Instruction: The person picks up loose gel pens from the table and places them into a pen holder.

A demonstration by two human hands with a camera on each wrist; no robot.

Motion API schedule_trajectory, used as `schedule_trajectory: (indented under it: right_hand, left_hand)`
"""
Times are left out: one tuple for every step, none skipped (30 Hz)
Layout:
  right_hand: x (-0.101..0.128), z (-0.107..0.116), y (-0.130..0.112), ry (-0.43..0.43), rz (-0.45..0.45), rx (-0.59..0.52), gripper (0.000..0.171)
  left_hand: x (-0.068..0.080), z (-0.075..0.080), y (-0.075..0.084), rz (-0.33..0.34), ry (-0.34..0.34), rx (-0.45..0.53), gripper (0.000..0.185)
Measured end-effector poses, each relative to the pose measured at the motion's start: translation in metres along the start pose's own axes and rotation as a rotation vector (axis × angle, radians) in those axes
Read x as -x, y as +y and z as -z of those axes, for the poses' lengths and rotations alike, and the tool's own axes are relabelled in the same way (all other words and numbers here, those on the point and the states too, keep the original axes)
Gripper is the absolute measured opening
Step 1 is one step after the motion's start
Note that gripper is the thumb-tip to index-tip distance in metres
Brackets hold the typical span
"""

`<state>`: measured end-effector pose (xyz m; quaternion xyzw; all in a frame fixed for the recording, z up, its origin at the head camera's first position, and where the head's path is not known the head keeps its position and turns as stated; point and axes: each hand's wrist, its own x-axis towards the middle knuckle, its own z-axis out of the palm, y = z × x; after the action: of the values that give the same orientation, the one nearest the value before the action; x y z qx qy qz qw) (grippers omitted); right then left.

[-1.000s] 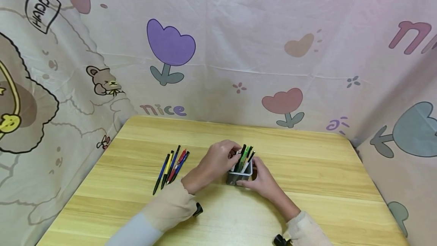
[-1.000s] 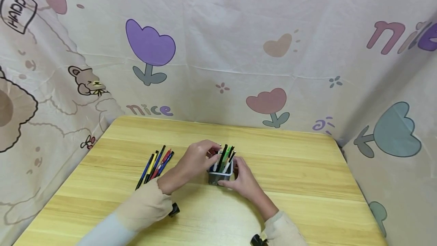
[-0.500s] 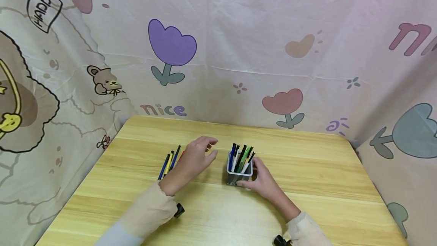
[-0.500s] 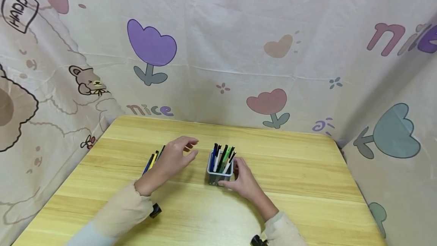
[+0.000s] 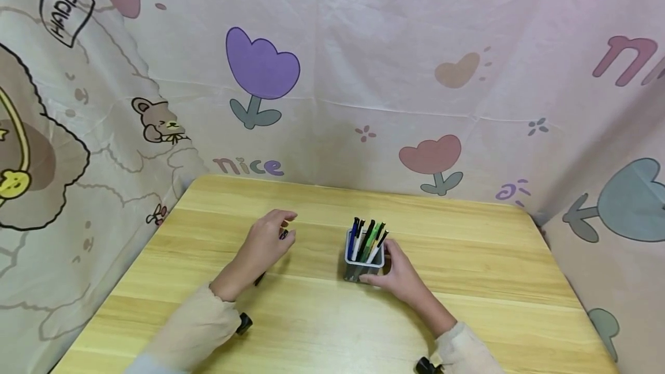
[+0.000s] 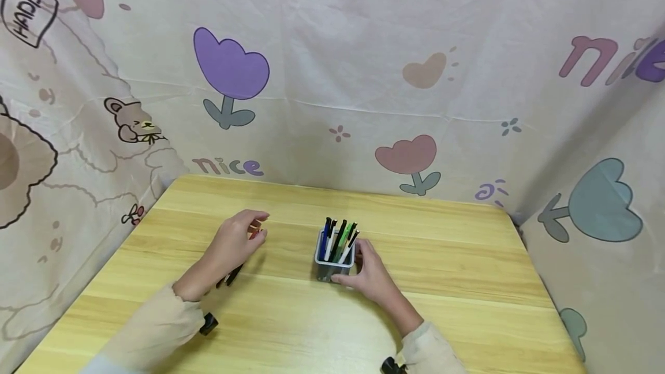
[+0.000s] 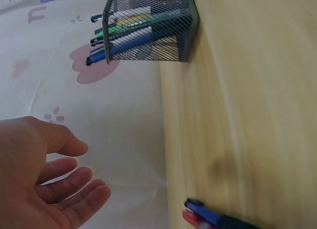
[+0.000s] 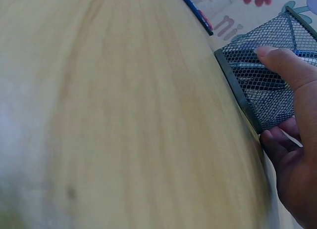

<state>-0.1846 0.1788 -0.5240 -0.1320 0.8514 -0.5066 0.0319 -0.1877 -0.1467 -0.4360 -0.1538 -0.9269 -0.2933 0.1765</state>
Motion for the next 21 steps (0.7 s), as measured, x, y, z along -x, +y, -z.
schedule_trajectory:
  right_hand:
    - [0.0, 0.0, 0.0, -0.001, 0.0, -0.006, 0.073]
    - [0.0, 0.0, 0.001, -0.003, 0.0, -0.011, 0.073]
    - [0.0, 0.001, 0.001, -0.005, 0.001, -0.017, 0.073]
    - [0.0, 0.0, 0.001, -0.008, 0.001, -0.026, 0.073]
    - [0.0, 0.0, 0.002, -0.011, 0.001, -0.035, 0.073]
    - [0.0, 0.0, 0.002, -0.014, 0.0, -0.047, 0.073]
    - [-0.001, 0.0, 0.002, -0.014, -0.001, -0.05, 0.074]
    - [-0.001, -0.001, 0.002, -0.016, -0.004, -0.055, 0.074]
    - [-0.001, -0.001, 0.002, -0.018, -0.006, -0.06, 0.075]
    - [-0.001, -0.001, 0.002, -0.023, -0.007, -0.065, 0.075]
    - [-0.001, -0.002, 0.002, -0.027, -0.008, -0.068, 0.075]
    - [-0.001, -0.002, 0.002, -0.029, -0.009, -0.07, 0.075]
    - [-0.001, -0.002, 0.002, -0.03, -0.009, -0.068, 0.076]
    - [-0.001, -0.002, 0.002, -0.031, -0.007, -0.067, 0.075]
    - [-0.001, -0.002, 0.002, -0.031, -0.006, -0.063, 0.075]
    - [-0.001, -0.002, 0.002, -0.027, -0.006, -0.06, 0.075]
    - [0.0, -0.002, 0.002, -0.023, -0.006, -0.057, 0.075]
    - [0.0, -0.002, 0.002, -0.019, -0.006, -0.055, 0.075]
    - [0.0, -0.001, 0.002, -0.015, -0.007, -0.049, 0.075]
    - [0.0, -0.001, 0.001, -0.014, -0.007, -0.046, 0.075]
    - [0.0, 0.0, 0.001, -0.01, -0.008, -0.043, 0.075]
  left_hand:
    - [0.001, 0.0, -0.002, 0.003, -0.001, -0.003, 0.034]
    - [0.002, 0.001, -0.005, 0.005, -0.003, -0.006, 0.034]
    - [0.003, 0.001, -0.008, 0.009, -0.006, -0.013, 0.034]
    - [0.004, 0.002, -0.01, 0.015, -0.01, -0.019, 0.034]
    - [0.006, 0.003, -0.013, 0.021, -0.014, -0.029, 0.034]
    - [0.007, 0.004, -0.016, 0.033, -0.025, -0.039, 0.035]
    - [0.009, 0.005, -0.019, 0.045, -0.037, -0.045, 0.036]
    - [0.011, 0.006, -0.022, 0.06, -0.047, -0.05, 0.037]
    - [0.012, 0.008, -0.025, 0.081, -0.057, -0.056, 0.039]
    - [0.014, 0.01, -0.028, 0.098, -0.064, -0.06, 0.04]
    - [0.016, 0.011, -0.031, 0.11, -0.068, -0.069, 0.042]
    - [0.018, 0.013, -0.035, 0.126, -0.078, -0.07, 0.043]
    - [0.02, 0.014, -0.038, 0.139, -0.082, -0.07, 0.044]
    - [0.021, 0.015, -0.041, 0.151, -0.087, -0.072, 0.046]
    - [0.023, 0.016, -0.044, 0.161, -0.095, -0.074, 0.047]
    - [0.024, 0.017, -0.047, 0.17, -0.104, -0.076, 0.049]
    - [0.025, 0.018, -0.049, 0.178, -0.114, -0.076, 0.051]
    - [0.026, 0.018, -0.051, 0.188, -0.126, -0.074, 0.052]
    - [0.027, 0.019, -0.053, 0.194, -0.136, -0.076, 0.053]
    - [0.028, 0.02, -0.054, 0.199, -0.144, -0.082, 0.054]
    - [0.028, 0.02, -0.056, 0.203, -0.154, -0.087, 0.055]
